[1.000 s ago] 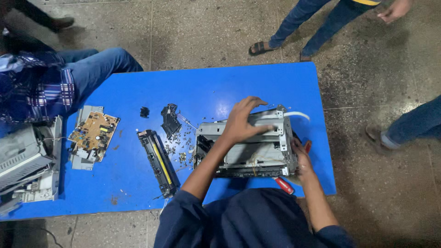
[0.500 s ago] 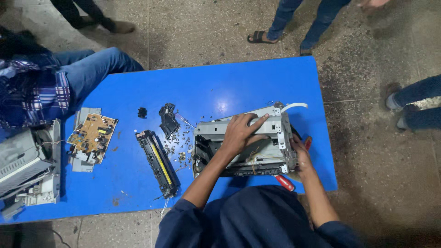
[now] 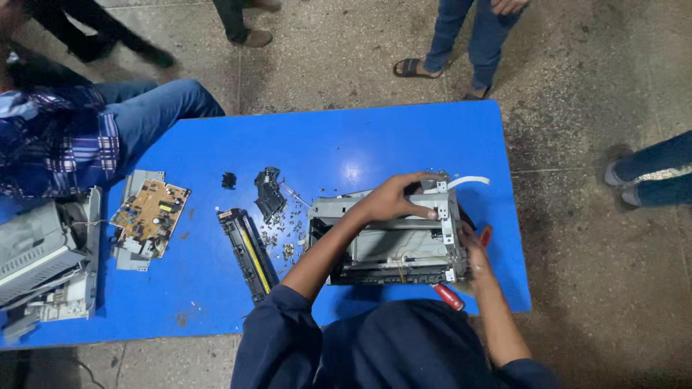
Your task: The person disassembles an electronic device on a blue table using a screwdriver and a brush. They remove screws, separate internal components, and brush away debris while another person sits nearby.
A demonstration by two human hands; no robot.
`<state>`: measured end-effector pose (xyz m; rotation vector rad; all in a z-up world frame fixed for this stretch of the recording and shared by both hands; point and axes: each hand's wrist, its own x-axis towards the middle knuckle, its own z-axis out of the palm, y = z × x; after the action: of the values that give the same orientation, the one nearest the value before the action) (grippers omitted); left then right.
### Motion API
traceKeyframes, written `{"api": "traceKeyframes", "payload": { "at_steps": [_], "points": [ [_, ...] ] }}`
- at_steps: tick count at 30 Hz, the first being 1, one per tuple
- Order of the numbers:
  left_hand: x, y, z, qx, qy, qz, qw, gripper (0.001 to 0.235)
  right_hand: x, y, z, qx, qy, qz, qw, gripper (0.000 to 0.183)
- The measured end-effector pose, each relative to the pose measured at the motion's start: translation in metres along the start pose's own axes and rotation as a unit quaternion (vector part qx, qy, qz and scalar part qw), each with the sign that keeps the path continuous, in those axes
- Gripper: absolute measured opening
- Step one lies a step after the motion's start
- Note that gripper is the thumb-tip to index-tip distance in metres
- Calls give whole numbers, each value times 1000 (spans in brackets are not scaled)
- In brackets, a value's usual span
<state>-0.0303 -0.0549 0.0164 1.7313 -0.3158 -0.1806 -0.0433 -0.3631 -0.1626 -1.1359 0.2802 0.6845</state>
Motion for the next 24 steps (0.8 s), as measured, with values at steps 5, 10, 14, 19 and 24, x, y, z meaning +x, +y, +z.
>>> {"api": "traceKeyframes", "payload": {
  "at_steps": [5, 10, 14, 19, 24],
  "points": [
    [4, -25, 1, -56, -20, 11, 998, 70, -9, 1, 6, 8, 22, 16, 1000, 54],
    [7, -29, 3, -77, -24, -28, 996, 67, -7, 4, 3, 3, 17, 1, 1000, 55],
    [9, -29, -2, -48, 11, 71, 996, 61, 4, 5, -1, -20, 38, 8, 999, 55],
    [9, -48, -5, -101, 19, -84, 991, 59, 7, 4, -5, -18, -6, -10, 1000, 55],
    [19, -67, 2, -17, 9, -88, 996, 50, 7, 0, 1, -34, 7, -9, 999, 53]
  ]
}}
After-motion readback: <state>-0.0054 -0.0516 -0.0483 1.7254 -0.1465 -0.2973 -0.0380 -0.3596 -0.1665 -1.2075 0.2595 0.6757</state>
